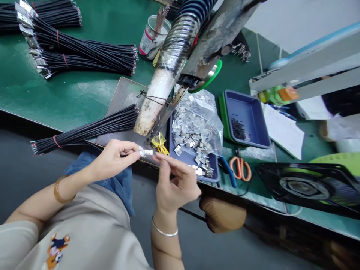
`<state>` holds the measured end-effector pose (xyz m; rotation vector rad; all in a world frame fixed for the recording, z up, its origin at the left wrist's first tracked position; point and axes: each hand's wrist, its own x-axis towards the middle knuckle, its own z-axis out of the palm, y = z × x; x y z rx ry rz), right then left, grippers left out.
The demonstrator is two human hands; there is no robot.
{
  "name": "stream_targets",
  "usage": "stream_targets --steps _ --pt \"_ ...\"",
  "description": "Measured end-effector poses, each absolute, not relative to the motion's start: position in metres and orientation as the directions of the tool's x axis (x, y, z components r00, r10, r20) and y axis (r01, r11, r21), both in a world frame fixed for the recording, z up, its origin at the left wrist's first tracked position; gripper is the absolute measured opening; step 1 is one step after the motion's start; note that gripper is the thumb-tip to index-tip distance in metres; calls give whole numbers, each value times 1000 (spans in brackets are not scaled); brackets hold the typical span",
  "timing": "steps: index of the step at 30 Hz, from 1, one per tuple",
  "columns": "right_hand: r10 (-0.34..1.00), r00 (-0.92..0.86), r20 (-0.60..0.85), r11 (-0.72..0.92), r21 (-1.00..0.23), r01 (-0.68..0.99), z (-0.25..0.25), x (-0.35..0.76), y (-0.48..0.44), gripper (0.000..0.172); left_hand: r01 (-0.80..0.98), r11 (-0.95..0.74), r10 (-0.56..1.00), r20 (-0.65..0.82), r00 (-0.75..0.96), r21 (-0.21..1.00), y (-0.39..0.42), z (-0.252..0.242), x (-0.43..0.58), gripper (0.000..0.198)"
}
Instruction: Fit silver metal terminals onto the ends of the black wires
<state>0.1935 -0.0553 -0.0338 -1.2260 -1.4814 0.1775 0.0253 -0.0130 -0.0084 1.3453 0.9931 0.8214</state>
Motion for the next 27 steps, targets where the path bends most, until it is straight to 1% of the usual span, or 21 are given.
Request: stream_targets --steps 2,4,11,17,23,27 --pt "726 79 684 490 -594 638 -36 191 -53 18 54 83 924 -97 370 995 -12 -9 28 25" --pt "714 30 700 505 -545 670 -38 189 -50 18 30 94 934 -98 345 995 -11 -10 30 24" --pt "755 91 650 466 -628 623 -41 184 -41 13 -20 122 956 -112 272 992 -8 -12 34 20" --pt "737 63 673 481 -587 651 -31 182 -40 16 -49 113 957 -96 275 992 -6 -7 33 19" --pt "768 64 637 463 -622 632 -32 184 -44 16 5 174 930 -166 327 985 -6 -7 30 21" --pt "771 49 635 463 -612 641 -33 186 -45 15 31 170 929 -171 329 985 -7 -9 31 23"
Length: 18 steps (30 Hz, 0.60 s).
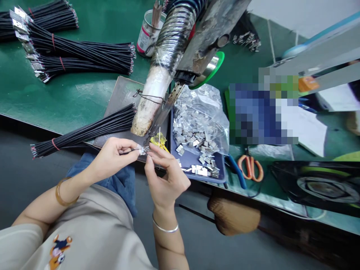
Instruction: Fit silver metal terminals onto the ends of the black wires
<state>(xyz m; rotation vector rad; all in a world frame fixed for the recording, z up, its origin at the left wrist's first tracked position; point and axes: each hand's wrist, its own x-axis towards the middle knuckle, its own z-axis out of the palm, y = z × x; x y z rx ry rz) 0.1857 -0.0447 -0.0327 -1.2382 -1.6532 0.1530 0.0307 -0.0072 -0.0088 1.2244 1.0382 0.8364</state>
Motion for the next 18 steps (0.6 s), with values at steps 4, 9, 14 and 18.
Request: stream_targets --steps 4,9,14,18 --pt "775 43 631 471 -621 627 -36 188 -47 15 72 141 933 -157 325 987 -9 -7 32 24" --pt "693 197 693 460 -636 619 -33 202 -54 9 244 -11 923 -84 376 970 -17 -10 29 20" --pt "310 396 864 439 -500 746 -10 221 -57 11 323 -151 857 -40 514 934 -28 -19 18 21" --pt "801 363 476 102 -706 700 -8 247 -54 12 232 -147 918 45 395 961 -25 -20 9 18"
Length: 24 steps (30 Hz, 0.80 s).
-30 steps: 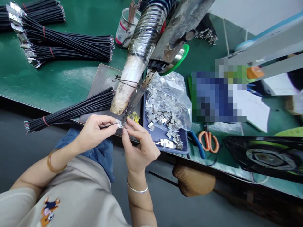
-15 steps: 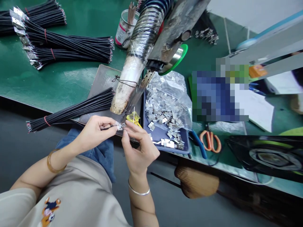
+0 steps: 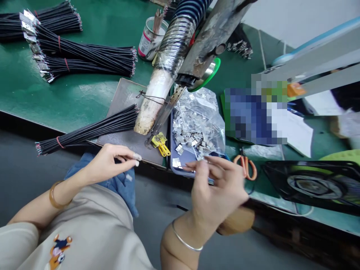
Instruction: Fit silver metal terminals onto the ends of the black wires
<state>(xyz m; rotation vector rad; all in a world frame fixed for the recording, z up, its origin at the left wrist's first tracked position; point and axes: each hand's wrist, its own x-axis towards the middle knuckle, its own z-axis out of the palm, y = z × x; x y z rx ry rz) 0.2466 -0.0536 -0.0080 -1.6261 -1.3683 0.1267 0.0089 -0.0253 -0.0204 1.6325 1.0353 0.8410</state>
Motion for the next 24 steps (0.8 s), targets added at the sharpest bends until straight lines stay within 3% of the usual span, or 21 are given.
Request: stream_targets --steps 3,5,8,10,15,18,24 --pt "892 271 363 27 -640 768 -19 267 -41 22 359 -366 928 310 205 859 -10 -21 6 18" --pt "935 146 324 81 -593 801 -26 276 -29 20 586 -502 851 485 202 636 5 -24 6 22" --pt "964 -40 265 170 -492 854 -32 283 -14 19 808 -480 822 495 280 340 23 -32 9 23" --pt "969 -89 232 184 -427 885 -33 286 -8 17 827 -497 808 488 330 264 28 -37 10 25" --pt "973 -115 201 178 -331 927 -29 292 -4 17 711 -621 726 584 363 330 14 -41 8 25" --pt "958 -59 281 158 -346 925 -24 288 -8 20 638 -669 691 637 342 383 1 -38 6 22" --pt "821 173 545 202 -559 804 -8 245 -37 18 463 -793 582 717 384 396 -16 -26 18 18"
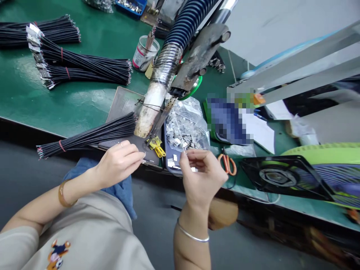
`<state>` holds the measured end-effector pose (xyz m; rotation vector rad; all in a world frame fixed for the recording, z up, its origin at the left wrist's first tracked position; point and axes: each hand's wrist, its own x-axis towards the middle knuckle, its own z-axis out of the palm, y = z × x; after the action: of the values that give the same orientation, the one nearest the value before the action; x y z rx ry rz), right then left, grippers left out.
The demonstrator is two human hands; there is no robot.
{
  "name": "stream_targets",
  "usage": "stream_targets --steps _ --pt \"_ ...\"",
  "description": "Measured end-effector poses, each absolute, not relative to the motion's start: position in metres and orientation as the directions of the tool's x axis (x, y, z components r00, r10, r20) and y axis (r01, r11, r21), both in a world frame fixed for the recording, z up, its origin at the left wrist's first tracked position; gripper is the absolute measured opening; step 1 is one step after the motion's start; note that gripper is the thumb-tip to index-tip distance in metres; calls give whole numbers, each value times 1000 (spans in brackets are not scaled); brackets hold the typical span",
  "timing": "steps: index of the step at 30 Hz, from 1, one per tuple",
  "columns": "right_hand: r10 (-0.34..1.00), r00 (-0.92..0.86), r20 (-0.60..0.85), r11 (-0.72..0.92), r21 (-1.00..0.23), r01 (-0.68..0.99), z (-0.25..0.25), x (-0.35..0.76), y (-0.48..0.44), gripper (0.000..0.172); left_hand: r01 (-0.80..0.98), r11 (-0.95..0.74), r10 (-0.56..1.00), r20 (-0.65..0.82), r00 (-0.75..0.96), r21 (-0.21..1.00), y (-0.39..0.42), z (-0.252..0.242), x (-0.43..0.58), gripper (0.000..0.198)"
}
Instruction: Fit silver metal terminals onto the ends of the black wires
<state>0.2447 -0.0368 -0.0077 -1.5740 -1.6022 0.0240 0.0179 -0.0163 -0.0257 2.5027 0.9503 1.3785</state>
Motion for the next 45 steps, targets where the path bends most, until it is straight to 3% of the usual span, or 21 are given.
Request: stream_targets --steps 2,4,6,8,10,13,20,25,31,36,39,45 --pt "777 209 593 255 -601 757 -6 226 -47 14 426 -792 591 724 356 437 -22 -22 23 18" --pt "724 203 659 325 -586 742 -8 209 -53 9 380 -713 698 646 308 589 -26 -17 27 17" --pt "752 202 627 351 -641 682 -12 196 -56 7 303 -508 855 427 294 807 -28 -13 28 14" --pt "818 213 534 341 -748 570 -16 189 -55 8 208 -237 934 164 318 949 -27 -8 28 12" --pt "881 205 426 305 -843 443 -20 185 -53 8 112 -25 938 -15 346 993 -24 -6 27 11" --pt "932 166 321 256 -910 325 -24 183 -50 5 17 122 926 -120 357 992 -21 -5 28 12" --pt "941 154 300 243 -921 305 -26 185 -50 6 8 116 938 -112 329 993 -21 -11 31 13" --pt "925 115 362 285 -861 421 -27 190 -50 8 61 75 933 -92 347 995 -20 -14 30 16" --pt "883 1 470 377 -709 596 -22 197 -53 11 274 -233 927 128 353 933 -20 -16 29 15" --pt "929 116 351 262 -845 466 -25 191 -55 9 347 -440 873 304 381 828 -25 -19 31 17" --pt "934 181 307 217 -892 397 -30 183 -57 10 328 -384 896 261 360 863 -27 -20 30 17" --pt "901 216 377 266 -871 413 -36 177 -57 6 93 3 925 -38 377 996 -24 -15 25 10"
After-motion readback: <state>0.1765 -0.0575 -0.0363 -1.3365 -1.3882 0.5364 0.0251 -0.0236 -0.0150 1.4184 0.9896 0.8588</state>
